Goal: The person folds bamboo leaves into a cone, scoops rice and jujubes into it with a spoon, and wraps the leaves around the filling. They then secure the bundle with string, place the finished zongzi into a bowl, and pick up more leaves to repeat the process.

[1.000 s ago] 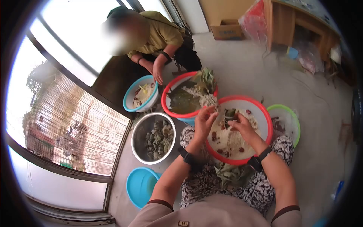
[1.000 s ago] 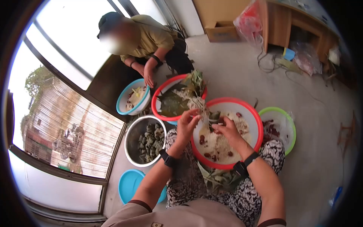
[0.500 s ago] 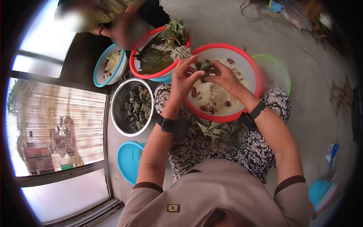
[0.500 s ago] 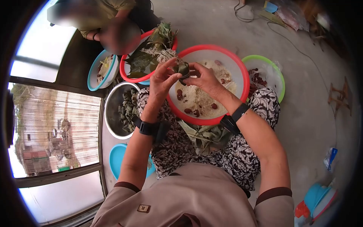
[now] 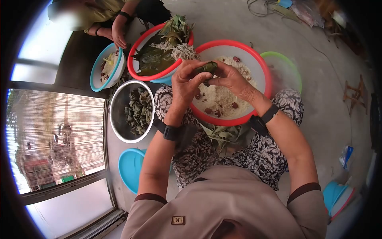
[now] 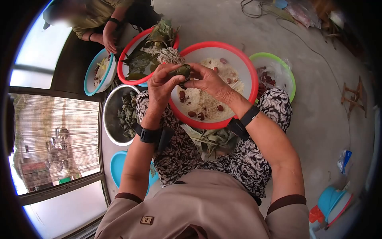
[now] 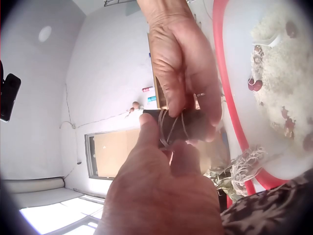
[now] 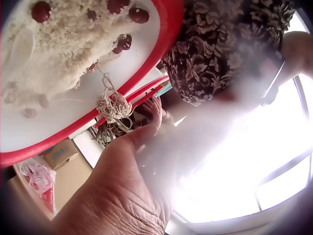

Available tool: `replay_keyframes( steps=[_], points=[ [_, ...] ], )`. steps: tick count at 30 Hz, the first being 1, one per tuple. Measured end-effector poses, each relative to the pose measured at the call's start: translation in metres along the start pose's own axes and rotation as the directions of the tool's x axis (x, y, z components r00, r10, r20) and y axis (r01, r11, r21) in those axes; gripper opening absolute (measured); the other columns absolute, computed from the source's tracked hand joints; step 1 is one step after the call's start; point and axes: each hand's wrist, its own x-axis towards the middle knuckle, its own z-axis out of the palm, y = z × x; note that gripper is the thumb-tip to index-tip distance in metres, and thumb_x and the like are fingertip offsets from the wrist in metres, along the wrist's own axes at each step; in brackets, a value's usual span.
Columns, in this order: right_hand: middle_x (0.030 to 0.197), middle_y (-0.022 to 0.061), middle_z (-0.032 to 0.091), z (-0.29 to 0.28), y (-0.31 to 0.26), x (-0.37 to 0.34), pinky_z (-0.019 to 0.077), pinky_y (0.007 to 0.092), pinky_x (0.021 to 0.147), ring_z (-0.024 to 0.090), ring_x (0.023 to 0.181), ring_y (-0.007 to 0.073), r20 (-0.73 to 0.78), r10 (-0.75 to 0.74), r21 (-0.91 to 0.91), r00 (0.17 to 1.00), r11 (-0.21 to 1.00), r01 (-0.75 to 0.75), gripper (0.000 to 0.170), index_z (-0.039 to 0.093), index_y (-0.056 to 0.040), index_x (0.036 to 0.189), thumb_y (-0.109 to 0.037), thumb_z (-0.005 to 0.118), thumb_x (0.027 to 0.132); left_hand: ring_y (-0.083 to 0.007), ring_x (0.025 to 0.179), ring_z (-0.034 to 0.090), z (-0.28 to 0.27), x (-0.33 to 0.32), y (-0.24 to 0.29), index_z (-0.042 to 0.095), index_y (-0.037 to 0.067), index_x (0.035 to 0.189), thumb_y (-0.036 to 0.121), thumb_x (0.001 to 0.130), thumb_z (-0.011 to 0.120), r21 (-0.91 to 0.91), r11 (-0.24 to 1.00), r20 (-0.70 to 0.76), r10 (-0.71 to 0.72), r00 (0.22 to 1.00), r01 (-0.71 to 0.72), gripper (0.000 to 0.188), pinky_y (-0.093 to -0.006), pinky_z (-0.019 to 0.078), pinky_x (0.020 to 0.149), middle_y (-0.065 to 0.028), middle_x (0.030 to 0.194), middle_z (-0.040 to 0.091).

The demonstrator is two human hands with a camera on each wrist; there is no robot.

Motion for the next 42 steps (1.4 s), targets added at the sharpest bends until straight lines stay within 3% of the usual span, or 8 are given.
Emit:
replay_keyframes(
  steps=[5,7,11,16,23,25,35,42],
  points=[
    [0.115,0.0022,0.060,0.000,-0.001,0.001,0.0485,0.0298,0.096,0.057,0.109,0.0120,-0.025,0.009,0.022,1.000,1.000,-0.008,0.042,0.052,-0.0058,0.128,-0.003,0.065,0.088,-0.0050,0.068,0.058,0.003,0.003,0.012,0.069,0.001,0.104,0.006,0.080,0.076,-0.066,0.997,-0.047,-0.047,0.998,0.044,0.026,-0.0171,0.0416,0.041,-0.0033,0.102,0.060],
    [0.114,0.0021,0.061,0.000,0.000,0.000,0.0486,0.0298,0.096,0.058,0.108,0.0117,-0.027,0.008,0.039,1.000,0.999,-0.007,0.041,0.053,-0.0058,0.127,-0.003,0.065,0.088,-0.0098,0.089,0.057,0.000,0.001,0.014,0.067,0.002,0.111,0.006,0.083,0.072,0.005,0.997,-0.012,-0.082,0.997,0.082,0.029,-0.0218,0.0462,0.075,-0.0035,0.104,0.060],
    [0.111,0.0025,0.062,0.000,0.000,0.001,0.0491,0.0299,0.095,0.059,0.106,0.0117,-0.010,0.005,0.005,1.000,1.000,-0.005,0.039,0.053,-0.0048,0.125,-0.004,0.065,0.088,-0.0095,0.085,0.055,0.001,-0.001,0.006,0.067,0.004,0.110,0.007,0.083,0.073,-0.037,0.998,-0.027,-0.059,0.998,0.058,0.028,-0.0214,0.0450,0.072,-0.0029,0.105,0.059],
    [0.110,0.0033,0.063,0.000,0.003,0.002,0.0500,0.0294,0.093,0.060,0.105,0.0120,0.004,-0.016,-0.022,1.000,1.000,0.016,0.038,0.053,-0.0037,0.124,-0.005,0.065,0.088,-0.0123,0.083,0.056,-0.001,0.005,0.005,0.067,0.006,0.112,0.009,0.077,0.077,0.367,0.911,-0.015,0.207,0.978,-0.187,0.036,-0.0240,0.0468,0.073,-0.0029,0.102,0.057],
    [0.114,0.0056,0.061,-0.002,0.007,0.004,0.0518,0.0293,0.090,0.059,0.105,0.0131,-0.035,0.005,-0.113,0.999,0.994,-0.009,0.044,0.049,0.0000,0.129,-0.005,0.065,0.088,-0.0199,0.086,0.056,0.001,0.004,0.006,0.063,0.005,0.115,0.012,0.068,0.083,0.246,0.969,-0.018,-0.023,1.000,0.026,0.052,-0.0290,0.0480,0.069,-0.0074,0.099,0.056],
    [0.117,0.0063,0.059,0.000,0.008,0.005,0.0526,0.0290,0.088,0.059,0.105,0.0134,-0.022,-0.014,-0.118,1.000,0.993,0.011,0.048,0.048,-0.0002,0.132,-0.006,0.066,0.088,-0.0221,0.087,0.057,-0.003,0.006,0.006,0.065,0.004,0.111,0.011,0.070,0.081,0.324,0.943,0.081,0.059,0.995,-0.082,0.045,-0.0299,0.0481,0.071,-0.0082,0.096,0.056],
    [0.129,0.0081,0.055,-0.006,-0.010,0.001,0.0459,0.0317,0.095,0.052,0.115,0.0160,-0.099,-0.092,-0.234,0.991,0.970,0.067,0.050,0.047,-0.0042,0.137,-0.028,0.060,0.095,-0.0200,0.089,0.062,-0.007,-0.001,-0.011,0.064,-0.001,0.106,0.016,0.078,0.077,0.164,0.984,-0.114,-0.053,0.992,0.072,0.036,-0.0298,0.0494,0.081,-0.0093,0.098,0.060],
    [0.120,0.0057,0.055,-0.005,-0.003,-0.004,0.0464,0.0292,0.092,0.054,0.110,0.0155,-0.056,0.037,-0.230,0.998,0.972,-0.049,0.051,0.049,-0.0043,0.134,-0.025,0.066,0.091,-0.0097,0.074,0.060,-0.002,-0.002,-0.013,0.063,-0.004,0.107,0.015,0.081,0.075,0.008,0.990,-0.123,-0.137,0.983,0.139,0.034,-0.0213,0.0455,0.049,-0.0042,0.096,0.057]
  ],
)
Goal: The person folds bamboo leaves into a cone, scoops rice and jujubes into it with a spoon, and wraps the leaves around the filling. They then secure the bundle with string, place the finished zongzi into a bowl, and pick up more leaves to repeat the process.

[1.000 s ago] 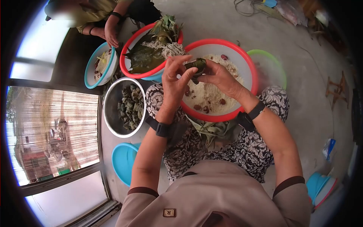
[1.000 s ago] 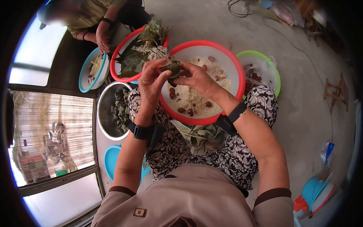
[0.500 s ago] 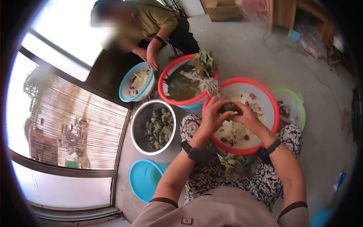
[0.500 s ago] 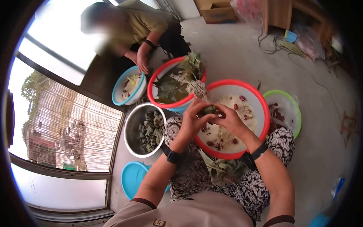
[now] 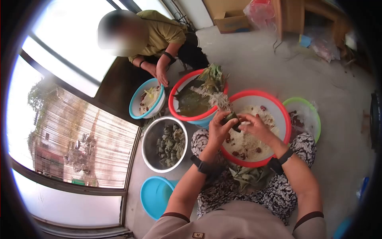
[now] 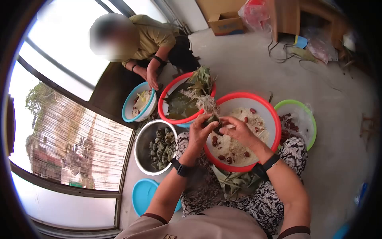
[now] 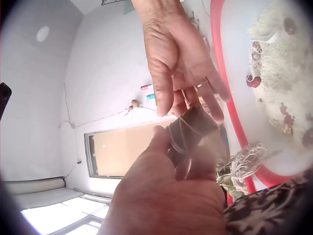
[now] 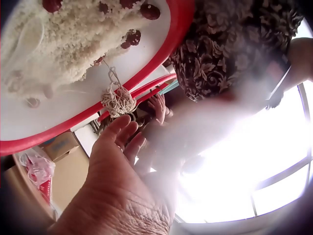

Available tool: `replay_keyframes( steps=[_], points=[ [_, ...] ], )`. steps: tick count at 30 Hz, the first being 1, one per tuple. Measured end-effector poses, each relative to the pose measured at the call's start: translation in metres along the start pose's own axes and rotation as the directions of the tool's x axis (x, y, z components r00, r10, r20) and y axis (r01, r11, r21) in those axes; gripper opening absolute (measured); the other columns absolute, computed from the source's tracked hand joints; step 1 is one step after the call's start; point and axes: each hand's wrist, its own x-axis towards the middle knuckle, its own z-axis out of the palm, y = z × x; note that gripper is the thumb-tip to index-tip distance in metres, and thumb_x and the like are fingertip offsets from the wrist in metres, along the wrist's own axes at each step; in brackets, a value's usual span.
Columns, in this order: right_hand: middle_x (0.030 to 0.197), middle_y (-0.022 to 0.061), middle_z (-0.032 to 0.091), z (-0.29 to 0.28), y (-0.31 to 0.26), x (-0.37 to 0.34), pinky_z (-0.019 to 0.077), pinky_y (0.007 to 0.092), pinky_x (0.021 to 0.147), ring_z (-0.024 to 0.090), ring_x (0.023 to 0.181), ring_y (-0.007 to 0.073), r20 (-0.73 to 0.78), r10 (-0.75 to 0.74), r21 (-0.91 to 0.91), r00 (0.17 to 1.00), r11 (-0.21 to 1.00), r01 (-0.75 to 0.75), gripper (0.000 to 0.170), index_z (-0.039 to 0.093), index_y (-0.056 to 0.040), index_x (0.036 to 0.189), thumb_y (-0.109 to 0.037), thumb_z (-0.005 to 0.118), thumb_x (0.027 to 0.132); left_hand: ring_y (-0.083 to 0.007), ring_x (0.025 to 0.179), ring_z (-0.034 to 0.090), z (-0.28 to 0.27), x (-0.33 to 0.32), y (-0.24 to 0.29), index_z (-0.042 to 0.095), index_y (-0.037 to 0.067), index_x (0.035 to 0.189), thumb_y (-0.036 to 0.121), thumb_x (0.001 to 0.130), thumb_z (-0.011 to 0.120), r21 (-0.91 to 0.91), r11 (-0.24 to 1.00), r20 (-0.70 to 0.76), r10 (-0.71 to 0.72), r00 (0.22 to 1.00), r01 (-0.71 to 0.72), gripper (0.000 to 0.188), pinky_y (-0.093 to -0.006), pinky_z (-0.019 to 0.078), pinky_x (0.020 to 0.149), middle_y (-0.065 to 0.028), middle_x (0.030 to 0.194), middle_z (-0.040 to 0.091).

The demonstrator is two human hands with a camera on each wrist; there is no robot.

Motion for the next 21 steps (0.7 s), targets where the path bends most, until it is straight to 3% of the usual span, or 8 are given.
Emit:
replay_keyframes(
  steps=[3,5,10,12,13,15,18,21],
  points=[
    [0.115,0.0055,0.058,0.000,0.006,0.001,0.0483,0.0293,0.088,0.055,0.107,0.0142,0.019,-0.085,-0.083,0.996,0.993,0.087,0.054,0.050,-0.0054,0.133,-0.022,0.072,0.086,-0.0115,0.081,0.062,0.001,0.003,-0.007,0.064,-0.004,0.109,0.015,0.081,0.075,0.100,0.993,0.005,0.065,0.998,-0.065,0.035,-0.0226,0.0482,0.054,-0.0052,0.098,0.059],
    [0.115,0.0059,0.058,0.001,0.002,0.000,0.0482,0.0295,0.088,0.054,0.108,0.0139,0.025,-0.035,-0.072,0.999,0.997,0.036,0.055,0.050,-0.0052,0.133,-0.021,0.072,0.086,-0.0122,0.083,0.061,0.002,0.000,0.014,0.065,-0.004,0.109,0.016,0.081,0.076,-0.041,0.993,-0.004,-0.107,0.994,0.106,0.036,-0.0247,0.0497,0.063,-0.0060,0.095,0.061],
    [0.117,0.0069,0.058,0.003,-0.001,-0.003,0.0481,0.0292,0.089,0.055,0.108,0.0141,0.007,-0.028,-0.022,1.000,0.999,0.028,0.055,0.049,-0.0039,0.133,-0.022,0.071,0.087,-0.0085,0.080,0.059,-0.002,0.003,-0.011,0.064,-0.002,0.113,0.017,0.081,0.076,0.046,0.999,0.007,0.001,1.000,-0.001,0.039,-0.0225,0.0484,0.062,-0.0034,0.093,0.063],
    [0.117,0.0072,0.058,0.003,-0.002,-0.002,0.0481,0.0292,0.089,0.055,0.107,0.0143,-0.024,-0.065,0.000,0.998,0.998,0.065,0.054,0.049,-0.0030,0.133,-0.022,0.070,0.087,-0.0080,0.076,0.060,-0.010,0.005,-0.003,0.063,0.000,0.110,0.017,0.085,0.072,-0.203,0.958,-0.038,-0.213,0.976,0.201,0.032,-0.0226,0.0484,0.064,-0.0017,0.090,0.064],
    [0.118,0.0076,0.058,-0.001,0.001,-0.001,0.0481,0.0293,0.089,0.056,0.108,0.0147,-0.074,-0.052,-0.022,0.996,0.998,0.050,0.052,0.049,-0.0022,0.133,-0.023,0.069,0.088,-0.0080,0.076,0.060,-0.016,0.008,0.003,0.063,0.000,0.110,0.017,0.085,0.072,-0.204,0.960,-0.042,-0.204,0.978,0.192,0.032,-0.0226,0.0484,0.064,-0.0017,0.090,0.064],
    [0.119,0.0081,0.058,-0.008,0.006,-0.001,0.0480,0.0294,0.090,0.056,0.108,0.0152,-0.128,-0.039,-0.042,0.991,0.999,0.033,0.051,0.050,-0.0014,0.132,-0.023,0.067,0.089,-0.0092,0.069,0.060,-0.038,0.010,0.013,0.062,0.003,0.106,0.019,0.091,0.066,-0.541,0.822,-0.121,-0.284,0.951,0.177,0.023,-0.0237,0.0493,0.064,-0.0017,0.088,0.064],
    [0.120,0.0087,0.058,-0.015,0.012,-0.001,0.0478,0.0299,0.091,0.057,0.109,0.0163,-0.160,-0.026,-0.006,0.987,1.000,0.026,0.049,0.050,-0.0006,0.130,-0.023,0.066,0.090,-0.0119,0.064,0.058,-0.076,0.013,0.010,0.058,0.005,0.104,0.025,0.096,0.060,-0.641,0.762,-0.268,-0.328,0.906,0.086,0.022,-0.0252,0.0493,0.061,0.0000,0.078,0.058],
    [0.125,0.0074,0.056,-0.016,0.015,0.000,0.0478,0.0287,0.088,0.056,0.111,0.0146,-0.119,-0.027,-0.059,0.993,0.998,0.020,0.048,0.049,-0.0046,0.132,-0.029,0.062,0.093,-0.0139,0.072,0.058,-0.119,0.004,-0.003,0.058,0.005,0.107,0.027,0.096,0.059,-0.657,0.752,-0.342,-0.360,0.868,0.052,0.024,-0.0264,0.0482,0.062,0.0000,0.084,0.058]
  ],
)
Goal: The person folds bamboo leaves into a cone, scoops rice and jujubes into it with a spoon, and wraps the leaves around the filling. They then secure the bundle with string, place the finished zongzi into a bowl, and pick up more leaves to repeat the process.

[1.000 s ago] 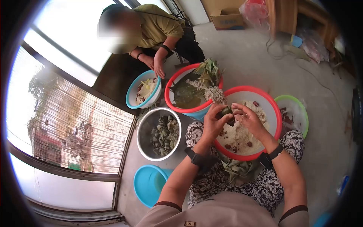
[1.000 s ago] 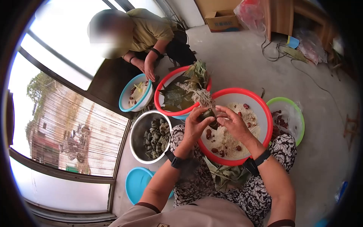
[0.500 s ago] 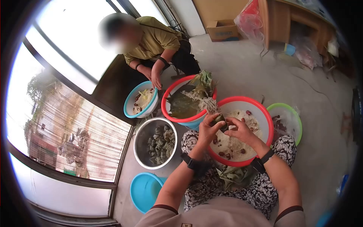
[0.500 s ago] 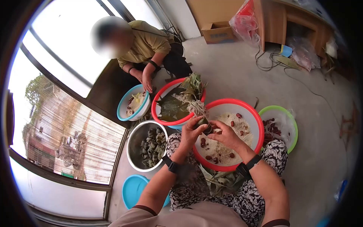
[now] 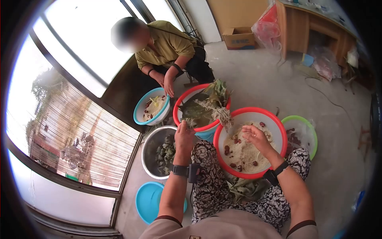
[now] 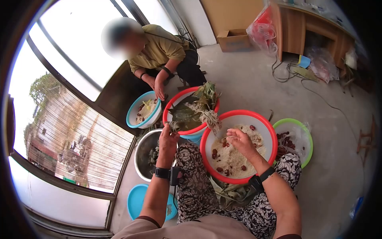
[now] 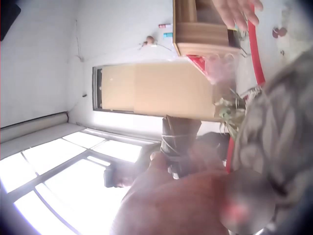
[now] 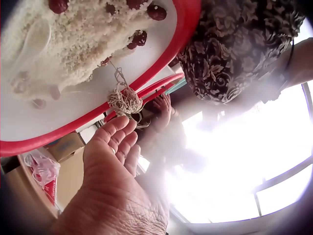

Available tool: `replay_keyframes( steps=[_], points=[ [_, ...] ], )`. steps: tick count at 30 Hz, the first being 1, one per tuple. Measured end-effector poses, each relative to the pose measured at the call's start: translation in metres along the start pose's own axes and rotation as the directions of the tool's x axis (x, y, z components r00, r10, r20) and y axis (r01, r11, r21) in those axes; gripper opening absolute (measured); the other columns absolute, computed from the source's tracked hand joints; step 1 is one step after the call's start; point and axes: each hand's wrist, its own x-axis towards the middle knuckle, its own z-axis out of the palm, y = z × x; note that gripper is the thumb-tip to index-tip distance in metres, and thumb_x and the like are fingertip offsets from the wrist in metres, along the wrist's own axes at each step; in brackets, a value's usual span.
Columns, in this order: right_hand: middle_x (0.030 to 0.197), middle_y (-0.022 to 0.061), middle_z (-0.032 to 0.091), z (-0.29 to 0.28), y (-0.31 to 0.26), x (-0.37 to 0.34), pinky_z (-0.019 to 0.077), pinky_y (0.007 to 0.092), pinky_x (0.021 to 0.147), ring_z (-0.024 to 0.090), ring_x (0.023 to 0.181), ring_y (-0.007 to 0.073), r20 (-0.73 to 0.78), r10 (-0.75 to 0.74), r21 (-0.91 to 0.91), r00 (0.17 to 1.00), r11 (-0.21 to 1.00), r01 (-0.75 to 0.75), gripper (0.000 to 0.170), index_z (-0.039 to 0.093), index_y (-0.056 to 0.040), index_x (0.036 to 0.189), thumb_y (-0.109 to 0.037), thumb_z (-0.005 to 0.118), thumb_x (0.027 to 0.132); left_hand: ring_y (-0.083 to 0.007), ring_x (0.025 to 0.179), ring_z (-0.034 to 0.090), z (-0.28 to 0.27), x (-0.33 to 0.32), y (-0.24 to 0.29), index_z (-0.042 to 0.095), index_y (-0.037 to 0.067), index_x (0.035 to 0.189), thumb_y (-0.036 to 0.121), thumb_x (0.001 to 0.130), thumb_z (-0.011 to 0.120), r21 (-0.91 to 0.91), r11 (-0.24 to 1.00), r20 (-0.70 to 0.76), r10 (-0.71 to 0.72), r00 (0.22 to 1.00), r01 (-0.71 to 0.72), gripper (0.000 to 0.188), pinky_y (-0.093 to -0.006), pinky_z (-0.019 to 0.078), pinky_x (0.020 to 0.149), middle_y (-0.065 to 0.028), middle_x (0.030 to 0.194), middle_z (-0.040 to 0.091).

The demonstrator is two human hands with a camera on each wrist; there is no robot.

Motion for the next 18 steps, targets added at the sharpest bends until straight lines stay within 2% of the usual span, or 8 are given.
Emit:
replay_keyframes(
  steps=[2,3,4,7,11,18],
  points=[
    [0.118,0.0083,0.059,0.004,-0.006,-0.002,0.0498,0.0280,0.084,0.059,0.103,0.0143,-0.011,0.041,0.084,0.999,0.996,-0.040,0.046,0.052,-0.0010,0.128,-0.025,0.064,0.090,-0.0149,0.081,0.057,-0.023,-0.001,0.009,0.059,0.008,0.105,0.028,0.096,0.059,0.058,0.998,-0.074,0.015,0.997,-0.011,0.023,-0.0286,0.0477,0.066,-0.0003,0.088,0.060],
    [0.118,0.0083,0.059,0.004,-0.005,-0.002,0.0498,0.0280,0.084,0.059,0.103,0.0143,-0.009,0.040,0.083,0.999,0.996,-0.040,0.046,0.052,-0.0010,0.128,-0.025,0.064,0.090,-0.0157,0.086,0.056,-0.048,0.006,0.008,0.061,0.011,0.105,0.030,0.095,0.061,-0.099,0.995,-0.074,-0.037,0.997,0.029,0.022,-0.0303,0.0465,0.073,0.0000,0.093,0.062],
    [0.119,0.0082,0.059,0.004,-0.004,-0.001,0.0499,0.0273,0.081,0.059,0.102,0.0136,-0.006,0.043,0.075,0.999,0.996,-0.042,0.047,0.053,-0.0012,0.128,-0.026,0.064,0.090,-0.0157,0.086,0.056,-0.069,0.011,0.006,0.061,0.011,0.105,0.030,0.095,0.061,-0.100,0.995,-0.076,-0.035,0.996,0.027,0.022,-0.0303,0.0465,0.073,0.0000,0.093,0.062],
    [0.119,0.0076,0.059,0.003,0.000,0.000,0.0497,0.0262,0.078,0.059,0.101,0.0125,0.003,0.056,0.057,0.998,0.997,-0.057,0.046,0.053,-0.0015,0.127,-0.026,0.064,0.089,-0.0168,0.090,0.054,-0.112,0.010,0.006,0.062,0.014,0.110,0.036,0.090,0.067,-0.197,0.979,-0.325,-0.122,0.938,0.059,0.030,-0.0316,0.0447,0.080,0.0002,0.103,0.061],
    [0.118,0.0062,0.060,0.003,0.001,0.000,0.0494,0.0254,0.077,0.059,0.101,0.0117,0.010,0.078,0.057,0.997,0.995,-0.078,0.045,0.054,-0.0024,0.126,-0.026,0.064,0.090,-0.0181,0.094,0.050,-0.148,0.004,-0.002,0.062,0.016,0.109,0.037,0.090,0.067,-0.193,0.979,-0.332,-0.126,0.935,0.063,0.029,-0.0341,0.0437,0.086,0.0001,0.106,0.060],
    [0.117,0.0053,0.060,0.004,0.002,-0.001,0.0498,0.0259,0.078,0.059,0.101,0.0114,0.006,0.084,0.061,0.996,0.995,-0.084,0.044,0.054,-0.0034,0.126,-0.026,0.064,0.090,-0.0177,0.090,0.050,-0.178,0.001,-0.006,0.062,0.016,0.109,0.038,0.090,0.066,-0.213,0.975,-0.434,-0.146,0.889,0.057,0.029,-0.0328,0.0457,0.081,0.0001,0.104,0.060]
  ],
)
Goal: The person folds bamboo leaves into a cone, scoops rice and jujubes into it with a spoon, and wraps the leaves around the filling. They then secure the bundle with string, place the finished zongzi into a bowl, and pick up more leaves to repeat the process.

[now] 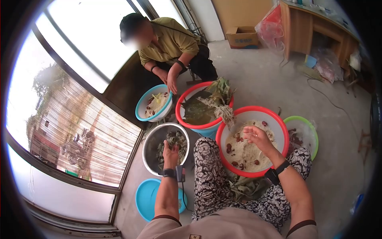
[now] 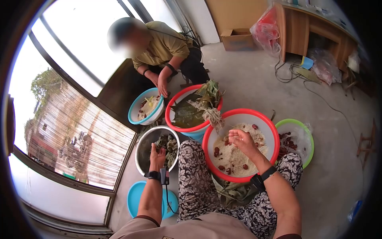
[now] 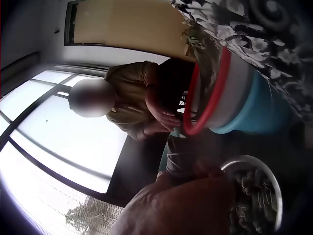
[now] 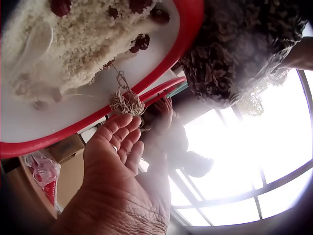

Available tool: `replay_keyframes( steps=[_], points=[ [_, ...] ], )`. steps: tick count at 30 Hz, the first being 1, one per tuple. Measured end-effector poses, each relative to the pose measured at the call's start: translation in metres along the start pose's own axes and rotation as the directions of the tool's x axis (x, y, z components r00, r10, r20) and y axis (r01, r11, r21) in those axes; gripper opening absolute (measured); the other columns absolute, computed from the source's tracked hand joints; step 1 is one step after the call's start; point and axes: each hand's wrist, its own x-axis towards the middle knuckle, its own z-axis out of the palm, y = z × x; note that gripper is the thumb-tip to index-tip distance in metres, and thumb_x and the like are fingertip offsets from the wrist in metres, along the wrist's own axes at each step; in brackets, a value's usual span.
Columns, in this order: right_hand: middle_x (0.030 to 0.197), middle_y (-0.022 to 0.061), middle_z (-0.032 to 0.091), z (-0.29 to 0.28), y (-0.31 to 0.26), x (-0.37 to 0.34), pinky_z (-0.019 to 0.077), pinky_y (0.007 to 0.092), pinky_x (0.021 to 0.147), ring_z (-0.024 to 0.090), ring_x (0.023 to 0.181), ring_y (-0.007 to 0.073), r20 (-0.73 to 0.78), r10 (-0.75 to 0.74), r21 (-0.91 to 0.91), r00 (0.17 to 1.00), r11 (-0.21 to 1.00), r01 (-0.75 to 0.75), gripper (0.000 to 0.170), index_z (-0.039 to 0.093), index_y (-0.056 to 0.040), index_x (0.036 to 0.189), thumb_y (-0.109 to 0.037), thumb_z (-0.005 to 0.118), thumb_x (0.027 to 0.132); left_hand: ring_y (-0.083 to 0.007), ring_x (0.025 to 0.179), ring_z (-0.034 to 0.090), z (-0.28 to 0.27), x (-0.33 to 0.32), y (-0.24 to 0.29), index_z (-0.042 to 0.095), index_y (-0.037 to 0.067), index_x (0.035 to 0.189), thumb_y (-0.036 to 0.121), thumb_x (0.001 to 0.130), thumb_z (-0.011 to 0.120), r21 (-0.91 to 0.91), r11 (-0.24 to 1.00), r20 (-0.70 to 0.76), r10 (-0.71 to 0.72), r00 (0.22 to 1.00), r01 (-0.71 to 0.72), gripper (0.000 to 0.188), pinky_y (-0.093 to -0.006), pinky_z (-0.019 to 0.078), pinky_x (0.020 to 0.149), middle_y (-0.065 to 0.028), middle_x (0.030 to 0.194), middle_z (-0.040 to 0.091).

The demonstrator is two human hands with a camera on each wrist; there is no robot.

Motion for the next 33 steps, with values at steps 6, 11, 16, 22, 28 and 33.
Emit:
replay_keyframes(
  steps=[6,11,16,22,28,33],
  points=[
    [0.117,0.0051,0.061,-0.002,0.001,0.000,0.0500,0.0265,0.079,0.060,0.099,0.0111,0.016,-0.003,-0.031,1.000,1.000,0.004,0.045,0.055,-0.0041,0.126,-0.028,0.065,0.089,-0.0165,0.086,0.050,-0.020,0.009,0.014,0.062,0.015,0.106,0.038,0.090,0.067,0.043,0.999,0.028,0.013,1.000,-0.014,0.028,-0.0318,0.0470,0.076,0.0002,0.100,0.060],
    [0.116,0.0053,0.062,-0.004,0.005,0.000,0.0500,0.0266,0.079,0.060,0.099,0.0112,0.018,-0.008,-0.028,1.000,1.000,0.009,0.045,0.055,-0.0035,0.125,-0.028,0.065,0.089,-0.0159,0.085,0.050,-0.022,0.029,0.044,0.062,0.015,0.104,0.039,0.089,0.068,0.042,0.998,-0.067,0.054,0.996,-0.051,0.029,-0.0304,0.0478,0.073,0.0005,0.099,0.060],
    [0.116,0.0052,0.061,-0.003,0.001,-0.002,0.0502,0.0261,0.077,0.060,0.098,0.0110,0.014,-0.004,-0.030,1.000,1.000,0.004,0.045,0.055,-0.0033,0.126,-0.028,0.065,0.089,-0.0184,0.087,0.050,-0.019,0.043,0.061,0.062,0.016,0.105,0.039,0.087,0.070,0.018,0.995,-0.170,0.101,0.980,-0.100,0.030,-0.0295,0.0485,0.073,0.0009,0.102,0.059],
    [0.116,0.0052,0.061,-0.004,0.003,-0.001,0.0503,0.0256,0.076,0.060,0.099,0.0115,0.023,-0.003,-0.029,1.000,1.000,0.004,0.044,0.055,-0.0029,0.125,-0.026,0.065,0.089,-0.0189,0.088,0.051,-0.018,0.041,0.058,0.062,0.016,0.107,0.039,0.088,0.069,0.034,0.996,-0.192,0.088,0.977,-0.083,0.031,-0.0311,0.0483,0.074,0.0003,0.103,0.059],
    [0.116,0.0052,0.061,-0.004,0.003,-0.002,0.0502,0.0269,0.077,0.060,0.100,0.0118,0.023,0.006,-0.039,1.000,0.999,-0.005,0.043,0.055,-0.0034,0.125,-0.026,0.064,0.089,-0.0182,0.085,0.051,-0.016,0.032,0.054,0.062,0.015,0.107,0.040,0.088,0.069,0.052,0.996,-0.157,0.082,0.984,-0.075,0.032,-0.0307,0.0480,0.072,-0.0008,0.100,0.059],
    [0.115,0.0048,0.062,-0.003,0.000,-0.002,0.0501,0.0269,0.078,0.060,0.100,0.0118,0.027,0.014,-0.061,1.000,0.998,-0.013,0.043,0.056,-0.0038,0.124,-0.027,0.064,0.089,-0.0179,0.086,0.053,-0.028,0.040,0.054,0.063,0.017,0.104,0.042,0.085,0.071,0.050,0.997,-0.111,0.065,0.992,-0.060,0.032,-0.0294,0.0504,0.071,-0.0009,0.100,0.058]
  ],
)
